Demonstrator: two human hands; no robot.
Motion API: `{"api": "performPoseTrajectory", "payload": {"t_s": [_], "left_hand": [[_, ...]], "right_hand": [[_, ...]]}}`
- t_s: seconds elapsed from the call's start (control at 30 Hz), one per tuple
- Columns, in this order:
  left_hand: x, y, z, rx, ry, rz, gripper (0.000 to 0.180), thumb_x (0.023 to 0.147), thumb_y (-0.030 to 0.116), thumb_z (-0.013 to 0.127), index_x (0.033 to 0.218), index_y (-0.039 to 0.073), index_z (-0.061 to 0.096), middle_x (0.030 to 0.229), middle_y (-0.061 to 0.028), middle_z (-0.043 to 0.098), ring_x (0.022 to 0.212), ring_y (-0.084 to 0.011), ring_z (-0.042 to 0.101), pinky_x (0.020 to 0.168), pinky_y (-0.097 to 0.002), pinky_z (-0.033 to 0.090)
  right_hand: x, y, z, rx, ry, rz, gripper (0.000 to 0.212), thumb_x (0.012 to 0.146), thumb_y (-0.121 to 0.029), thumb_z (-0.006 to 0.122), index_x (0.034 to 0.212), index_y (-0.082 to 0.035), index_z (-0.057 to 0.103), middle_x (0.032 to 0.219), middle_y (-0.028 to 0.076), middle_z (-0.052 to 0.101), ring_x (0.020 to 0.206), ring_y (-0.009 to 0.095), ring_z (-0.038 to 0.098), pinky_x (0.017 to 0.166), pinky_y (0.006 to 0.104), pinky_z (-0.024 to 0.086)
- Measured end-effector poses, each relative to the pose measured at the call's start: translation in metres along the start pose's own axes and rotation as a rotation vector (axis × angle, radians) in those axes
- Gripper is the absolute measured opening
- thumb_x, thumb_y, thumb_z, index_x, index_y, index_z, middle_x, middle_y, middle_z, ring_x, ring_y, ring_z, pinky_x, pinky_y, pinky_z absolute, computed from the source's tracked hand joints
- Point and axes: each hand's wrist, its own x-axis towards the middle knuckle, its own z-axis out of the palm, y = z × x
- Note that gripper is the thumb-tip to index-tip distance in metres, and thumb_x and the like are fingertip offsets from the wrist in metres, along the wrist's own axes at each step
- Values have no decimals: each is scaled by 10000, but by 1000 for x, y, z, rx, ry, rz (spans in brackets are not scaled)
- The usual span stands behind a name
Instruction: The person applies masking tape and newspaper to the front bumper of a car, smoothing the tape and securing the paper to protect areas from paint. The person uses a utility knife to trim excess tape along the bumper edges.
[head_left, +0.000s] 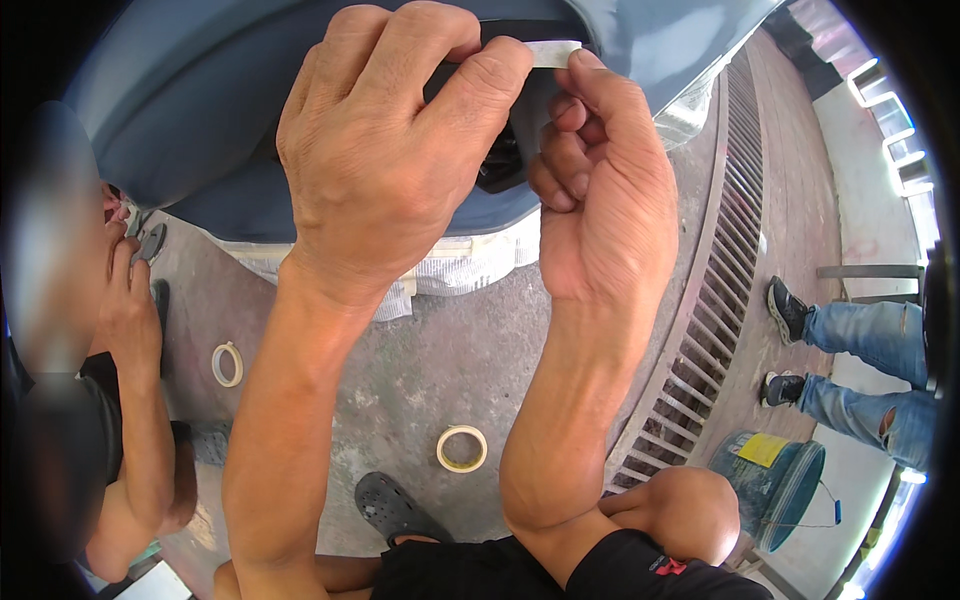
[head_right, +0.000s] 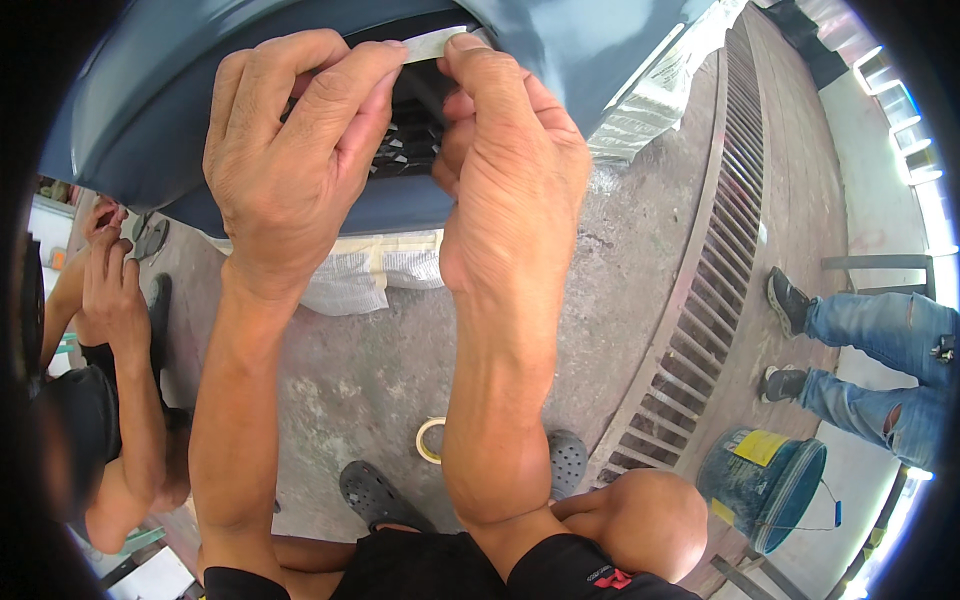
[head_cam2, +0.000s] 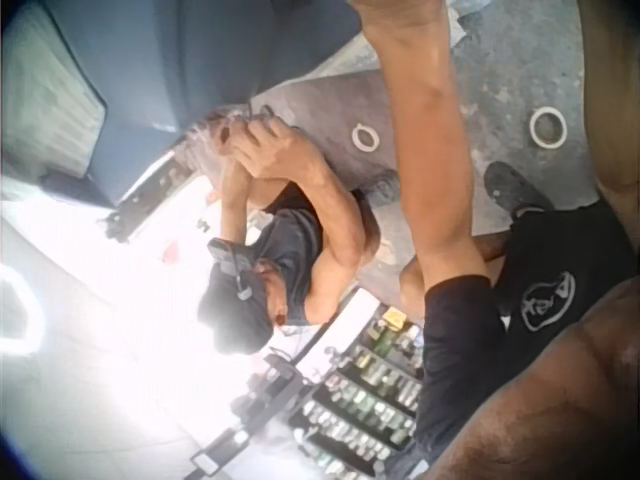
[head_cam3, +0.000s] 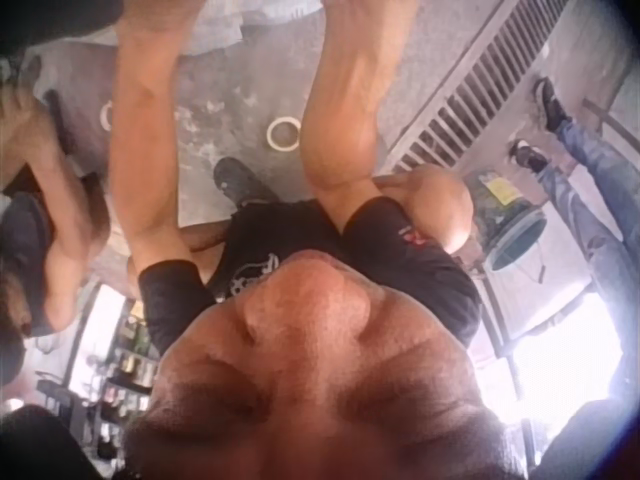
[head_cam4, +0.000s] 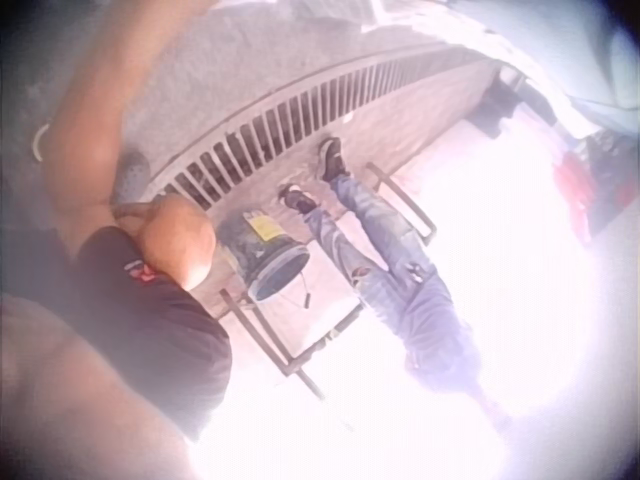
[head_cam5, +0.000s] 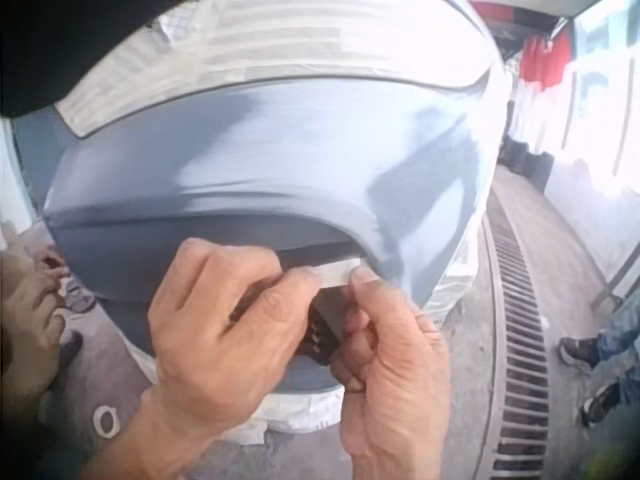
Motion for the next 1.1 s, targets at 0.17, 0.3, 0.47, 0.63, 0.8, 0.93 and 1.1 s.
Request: {"api": "performPoseTrajectory", "payload": {"t_s": [0.17, 0.3, 0.47, 0.63, 0.8, 0.93, 1.1], "left_hand": [[6, -8, 4, 13, 51, 79, 393, 689, -46, 890, 1039, 123, 832, 934, -7, 692, 812, -203, 630, 693, -325, 527], [8, -16, 4, -12, 48, 152, 406, 676, -60, 886, 1037, 118, 836, 937, -11, 701, 816, -208, 637, 698, -323, 528], [9, -17, 5, 11, 47, 138, 432, 653, -69, 883, 1041, 116, 836, 930, -13, 696, 800, -203, 631, 687, -324, 525], [11, -7, 11, -7, 25, 96, 424, 642, -74, 880, 1023, 104, 829, 909, -15, 684, 796, -203, 632, 678, -320, 523], [13, -15, 14, -40, 16, 144, 423, 691, -76, 881, 1075, 90, 813, 899, -28, 683, 764, -201, 634, 664, -322, 525], [17, -16, 17, -43, 97, 160, 99, 961, 62, 763, 1021, -7, 802, 908, -60, 783, 677, -234, 686, 625, -344, 562], [15, -14, 2, -72, -30, 29, 417, 769, -60, 884, 1148, 88, 793, 907, -51, 695, 720, -185, 628, 621, -299, 506]], "right_hand": [[0, 1, 3, 17, 34, 28, 226, 955, -246, 797, 943, -24, 758, 712, -56, 571, 521, 3, 394, 498, 218, 284], [-6, 3, 3, -171, 168, -97, 249, 1007, -243, 746, 1023, 6, 754, 764, -31, 609, 492, 27, 361, 461, 232, 248], [-10, 0, -1, -64, 57, 48, 284, 1014, -274, 741, 1045, 8, 763, 739, -37, 602, 494, 30, 345, 453, 223, 239], [-3, 3, 0, 44, -15, 43, 270, 1013, -283, 747, 1019, -13, 755, 726, -48, 586, 498, 24, 346, 451, 226, 224], [5, 11, 1, 100, 9, 41, 201, 995, -233, 773, 1000, -35, 743, 740, -55, 580, 514, 19, 368, 462, 234, 220], [7, 13, 5, 118, 35, 1, 170, 987, -207, 781, 973, -44, 733, 762, -48, 580, 524, 22, 385, 473, 235, 227], [3, 9, 9, -1, 33, -113, 179, 996, -195, 780, 972, -22, 738, 761, -39, 602, 587, 21, 439, 527, 221, 296]]}}
